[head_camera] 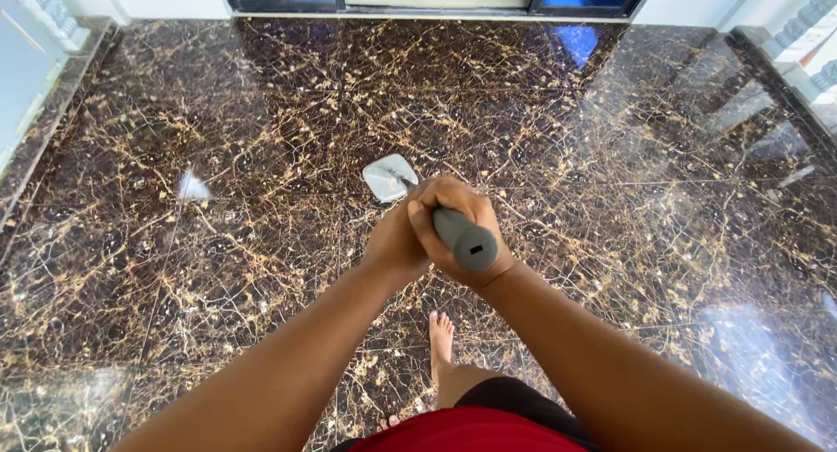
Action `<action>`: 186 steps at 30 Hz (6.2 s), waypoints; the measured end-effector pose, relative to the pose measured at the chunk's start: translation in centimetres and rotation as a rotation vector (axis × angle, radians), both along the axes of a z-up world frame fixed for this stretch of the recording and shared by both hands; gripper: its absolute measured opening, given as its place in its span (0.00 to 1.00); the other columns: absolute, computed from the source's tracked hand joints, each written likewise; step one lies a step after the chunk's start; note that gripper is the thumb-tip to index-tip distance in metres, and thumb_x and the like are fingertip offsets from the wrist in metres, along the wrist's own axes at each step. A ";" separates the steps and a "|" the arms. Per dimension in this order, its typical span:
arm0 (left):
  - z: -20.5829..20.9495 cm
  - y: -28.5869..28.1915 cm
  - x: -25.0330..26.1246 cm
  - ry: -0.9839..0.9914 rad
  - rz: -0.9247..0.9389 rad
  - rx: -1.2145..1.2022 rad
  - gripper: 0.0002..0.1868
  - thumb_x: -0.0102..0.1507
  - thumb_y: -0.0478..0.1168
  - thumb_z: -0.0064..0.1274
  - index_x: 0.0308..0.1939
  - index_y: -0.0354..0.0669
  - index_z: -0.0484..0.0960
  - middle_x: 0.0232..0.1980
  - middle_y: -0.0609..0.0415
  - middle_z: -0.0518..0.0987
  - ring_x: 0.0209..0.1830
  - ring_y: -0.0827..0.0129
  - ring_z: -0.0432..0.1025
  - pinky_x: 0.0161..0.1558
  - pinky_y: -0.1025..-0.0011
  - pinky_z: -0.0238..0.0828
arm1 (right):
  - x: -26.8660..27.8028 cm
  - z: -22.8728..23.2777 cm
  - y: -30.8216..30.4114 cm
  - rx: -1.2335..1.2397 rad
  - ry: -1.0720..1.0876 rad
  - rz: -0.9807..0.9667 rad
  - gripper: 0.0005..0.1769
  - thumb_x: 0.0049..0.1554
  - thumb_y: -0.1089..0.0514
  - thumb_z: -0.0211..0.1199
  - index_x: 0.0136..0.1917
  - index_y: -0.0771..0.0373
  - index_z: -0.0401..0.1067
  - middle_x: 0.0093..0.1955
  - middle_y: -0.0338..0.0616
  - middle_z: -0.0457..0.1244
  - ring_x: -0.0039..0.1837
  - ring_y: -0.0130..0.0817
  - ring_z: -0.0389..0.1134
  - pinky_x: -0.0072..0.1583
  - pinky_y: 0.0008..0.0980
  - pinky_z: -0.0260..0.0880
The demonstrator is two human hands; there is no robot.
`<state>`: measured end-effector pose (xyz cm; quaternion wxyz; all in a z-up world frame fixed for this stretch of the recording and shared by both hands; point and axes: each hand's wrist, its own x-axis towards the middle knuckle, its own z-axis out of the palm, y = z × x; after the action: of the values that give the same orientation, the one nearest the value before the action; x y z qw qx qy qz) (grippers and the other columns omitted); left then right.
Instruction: The person mops a tiled floor using a flat mop, moving across the surface while holding the handle with both hands.
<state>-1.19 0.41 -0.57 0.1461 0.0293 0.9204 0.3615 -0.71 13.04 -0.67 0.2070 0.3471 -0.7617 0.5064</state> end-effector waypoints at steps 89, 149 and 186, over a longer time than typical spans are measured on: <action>-1.8 4.4 -6.7 0.089 0.091 0.066 0.44 0.66 0.46 0.56 0.79 0.56 0.44 0.75 0.45 0.66 0.59 0.51 0.75 0.58 0.57 0.75 | -16.1 -8.8 8.8 0.111 -0.129 0.139 0.08 0.57 0.65 0.67 0.46 0.63 0.69 0.47 0.43 0.67 0.49 0.34 0.69 0.52 0.34 0.72; -2.2 11.6 -2.2 0.259 -0.085 0.191 0.31 0.64 0.44 0.53 0.68 0.36 0.64 0.60 0.35 0.79 0.61 0.47 0.74 0.60 0.56 0.72 | -3.2 2.8 13.3 0.046 -0.118 0.002 0.09 0.58 0.61 0.64 0.38 0.61 0.67 0.38 0.39 0.68 0.40 0.26 0.70 0.42 0.29 0.72; -2.5 11.4 -10.3 -0.096 0.158 -0.042 0.51 0.66 0.47 0.55 0.81 0.58 0.33 0.83 0.45 0.45 0.78 0.43 0.52 0.74 0.48 0.50 | -25.8 -6.1 17.2 0.381 -0.423 -0.026 0.06 0.57 0.57 0.67 0.45 0.57 0.72 0.47 0.40 0.71 0.47 0.30 0.73 0.48 0.34 0.75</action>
<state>-11.48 11.80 -3.03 0.1619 -0.0638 0.9191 0.3534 -26.49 30.21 -6.80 -0.0189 0.2567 -0.8738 0.4127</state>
